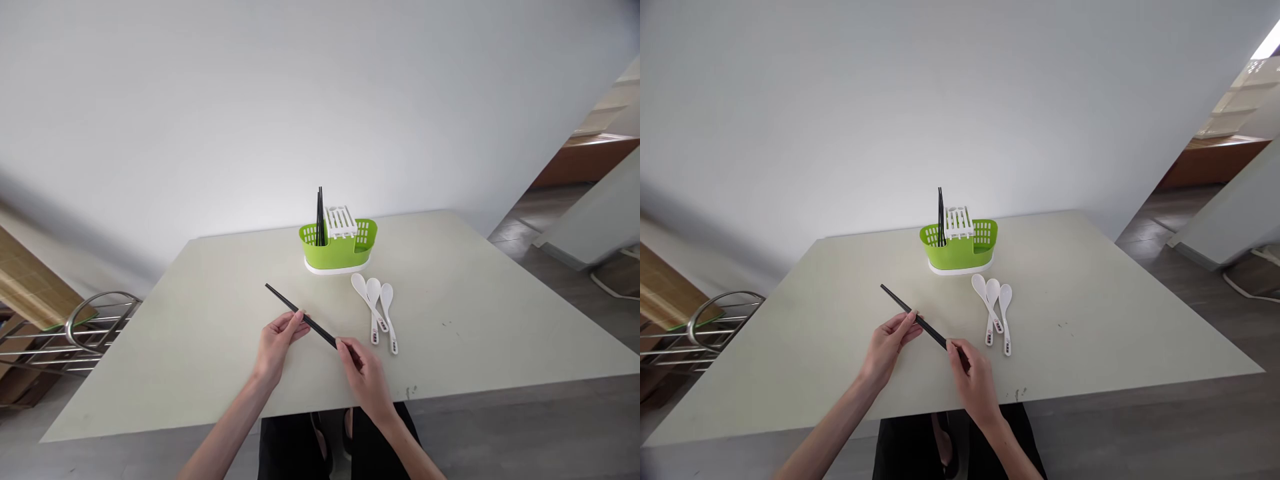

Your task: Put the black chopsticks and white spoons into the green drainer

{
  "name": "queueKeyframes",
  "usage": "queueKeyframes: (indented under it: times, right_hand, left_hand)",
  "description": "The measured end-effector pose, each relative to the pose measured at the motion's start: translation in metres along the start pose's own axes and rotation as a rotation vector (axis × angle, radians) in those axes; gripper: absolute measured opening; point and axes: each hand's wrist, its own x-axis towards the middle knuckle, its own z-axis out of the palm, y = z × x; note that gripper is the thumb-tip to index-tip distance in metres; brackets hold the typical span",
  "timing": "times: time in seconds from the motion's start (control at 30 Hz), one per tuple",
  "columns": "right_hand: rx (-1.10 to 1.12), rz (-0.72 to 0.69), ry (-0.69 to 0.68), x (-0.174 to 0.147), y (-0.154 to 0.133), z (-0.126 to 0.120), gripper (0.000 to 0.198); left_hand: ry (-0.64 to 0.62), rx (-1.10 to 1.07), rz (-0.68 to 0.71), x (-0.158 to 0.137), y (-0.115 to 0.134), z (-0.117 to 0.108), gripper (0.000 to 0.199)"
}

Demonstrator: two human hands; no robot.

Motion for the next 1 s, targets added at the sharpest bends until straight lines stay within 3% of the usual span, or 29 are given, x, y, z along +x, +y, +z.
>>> queueKeyframes:
  times: [0.13, 0.27, 0.5, 0.6, 0.77, 1.0]
  right_hand:
    - [0.068, 0.004, 0.027, -0.001, 0.001, -0.001, 0.043]
    - [0.116, 0.009, 0.044, -0.002, 0.003, -0.001, 0.039]
    - [0.138, 0.015, -0.039, -0.001, 0.003, 0.003, 0.034]
    - [0.156, 0.024, -0.039, -0.001, 0.002, 0.004, 0.034]
    - [0.19, 0.023, -0.049, 0.0, 0.003, 0.006, 0.035]
    - [0.182, 0.004, -0.062, 0.001, 0.001, 0.008, 0.034]
  left_hand:
    - [0.101, -0.051, 0.107, 0.008, 0.016, -0.003, 0.039]
    - [0.244, -0.161, 0.234, 0.023, 0.051, -0.018, 0.039]
    - [0.31, -0.18, 0.386, 0.051, 0.107, -0.038, 0.036]
    - [0.301, -0.129, 0.491, 0.067, 0.13, -0.03, 0.037]
    - [0.292, 0.106, 0.673, 0.098, 0.163, 0.002, 0.041]
    - [0.184, 0.282, 0.678, 0.16, 0.163, 0.038, 0.04]
